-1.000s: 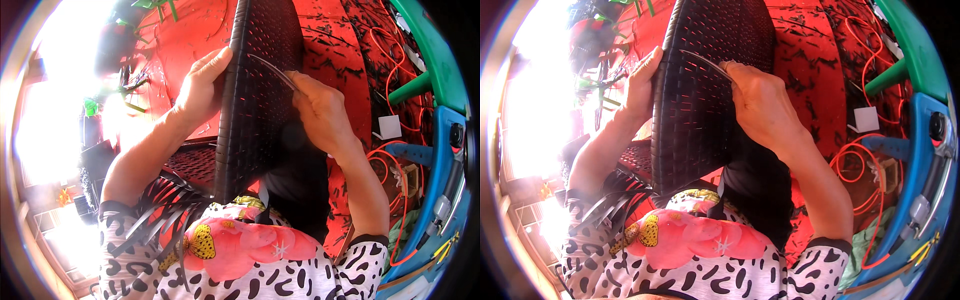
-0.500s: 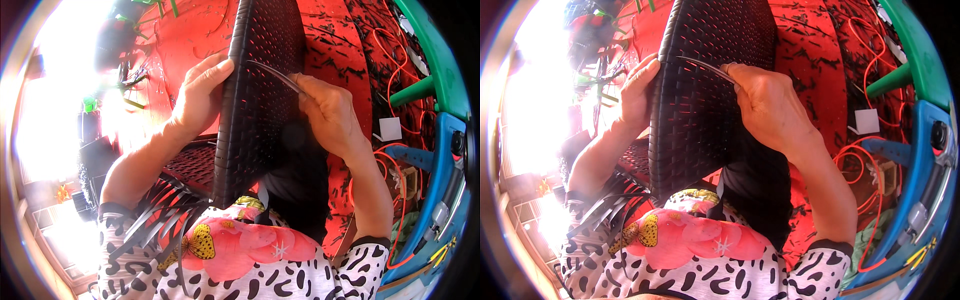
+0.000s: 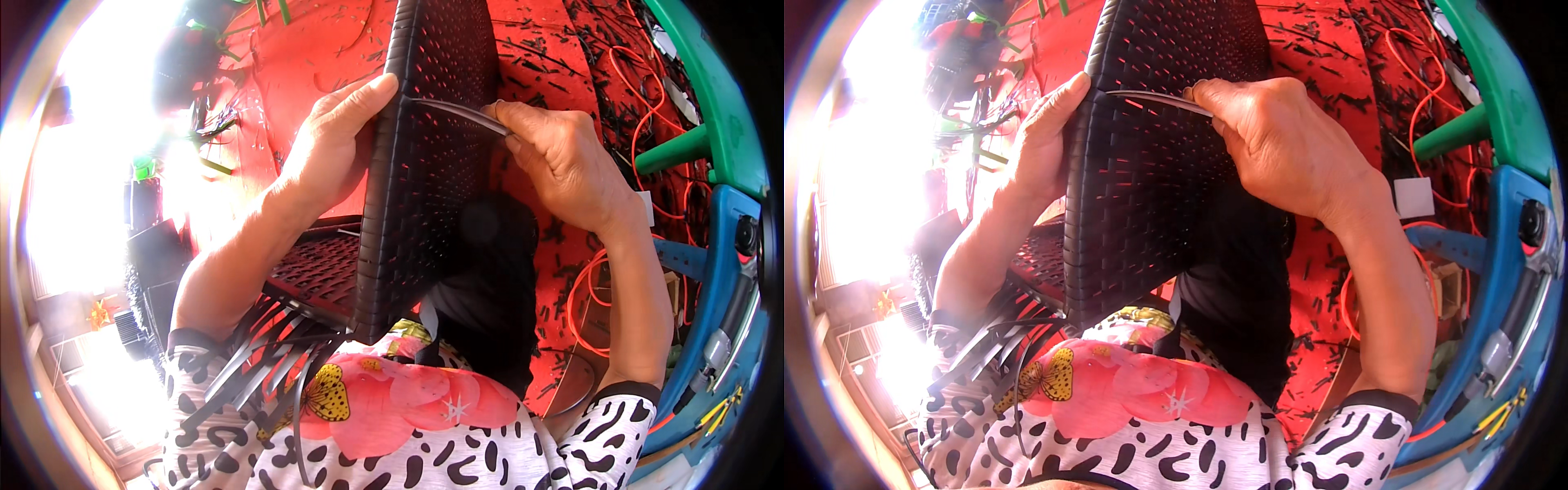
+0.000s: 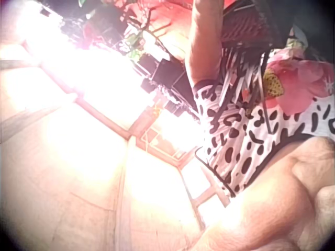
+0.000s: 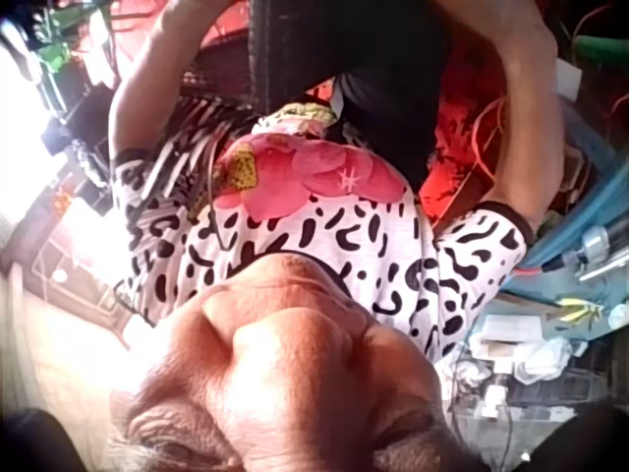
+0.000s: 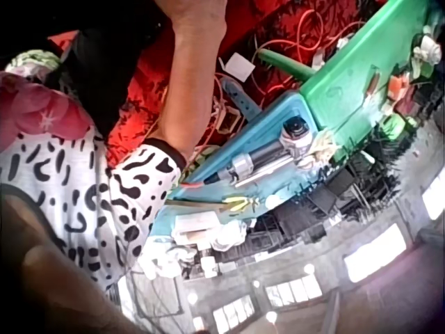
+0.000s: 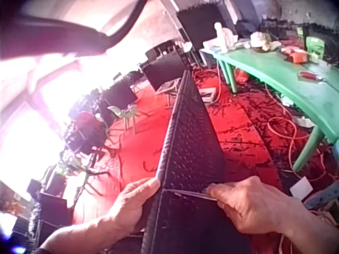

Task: The person weaves black plastic straps through the frame of a chair by hand, using a small blade to trim the excess material.

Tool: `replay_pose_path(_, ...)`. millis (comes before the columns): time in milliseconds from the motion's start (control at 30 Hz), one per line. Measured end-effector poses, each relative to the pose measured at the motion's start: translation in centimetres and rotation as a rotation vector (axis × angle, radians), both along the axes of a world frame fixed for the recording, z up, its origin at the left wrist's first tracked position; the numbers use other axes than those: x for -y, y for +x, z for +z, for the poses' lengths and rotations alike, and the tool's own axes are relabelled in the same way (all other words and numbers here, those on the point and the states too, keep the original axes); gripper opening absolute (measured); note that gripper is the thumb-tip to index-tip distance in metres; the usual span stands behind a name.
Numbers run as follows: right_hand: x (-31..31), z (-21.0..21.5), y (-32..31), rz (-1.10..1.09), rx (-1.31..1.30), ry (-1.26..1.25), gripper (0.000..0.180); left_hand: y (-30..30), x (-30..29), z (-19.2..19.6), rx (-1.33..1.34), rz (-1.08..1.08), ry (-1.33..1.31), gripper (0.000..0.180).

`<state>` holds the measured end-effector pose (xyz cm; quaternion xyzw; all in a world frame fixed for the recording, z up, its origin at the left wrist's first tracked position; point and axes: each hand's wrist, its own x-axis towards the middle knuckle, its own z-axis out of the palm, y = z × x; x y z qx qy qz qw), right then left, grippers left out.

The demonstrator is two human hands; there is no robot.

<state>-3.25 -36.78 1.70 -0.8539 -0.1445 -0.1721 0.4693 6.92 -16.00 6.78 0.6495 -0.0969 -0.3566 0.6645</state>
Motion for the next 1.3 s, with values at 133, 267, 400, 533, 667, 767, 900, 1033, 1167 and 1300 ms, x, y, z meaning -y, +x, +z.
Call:
replay_pose_path(133,-0.8,-1.1,-0.7,-0.057,0.063,-0.114,0.03,0.8,-0.5,0.3,0.033,-0.073,0.103,0.033)
replay_pose_path(267,-3.3,-2.4,-1.3,-0.16,0.012,0.129,0.031,1.0,-0.2,0.7,0.085,-0.123,0.092,0.031)
replay_pose_path(400,-3.8,-2.9,-1.3,-0.235,-0.023,0.245,0.029,1.0,0.0,0.6,0.113,-0.114,0.101,0.031)
replay_pose_path(533,-4.0,-2.1,-1.2,-0.228,-0.084,0.279,0.021,1.6,-0.5,0.4,0.108,-0.137,0.119,0.031)
replay_pose_path(667,-4.2,-1.7,-1.3,-0.218,-0.122,0.334,0.02,1.2,-0.3,0.7,0.089,-0.157,0.102,0.031)
replay_pose_path(767,-4.2,-1.5,-1.1,-0.178,-0.18,0.417,0.021,1.1,-0.2,0.5,0.075,-0.144,0.06,0.031)
replay_pose_path(900,-4.5,-1.2,-0.7,-0.163,-0.038,0.344,0.023,0.4,0.0,0.2,-0.015,-0.023,-0.018,0.033)
replay_pose_path(1033,-4.5,-1.7,-1.2,-0.254,-0.051,0.355,0.022,2.1,-0.7,-1.0,-0.201,-0.069,-0.128,0.035)
replay_pose_path(1167,-4.6,-2.0,-1.3,-0.262,-0.109,0.333,0.021,1.6,0.3,-0.4,-0.122,-0.053,-0.005,0.039)
replay_pose_path(1300,-4.4,-1.9,-1.1,-0.25,-0.088,0.275,0.021,1.8,0.2,-0.3,-0.097,-0.053,0.037,0.039)
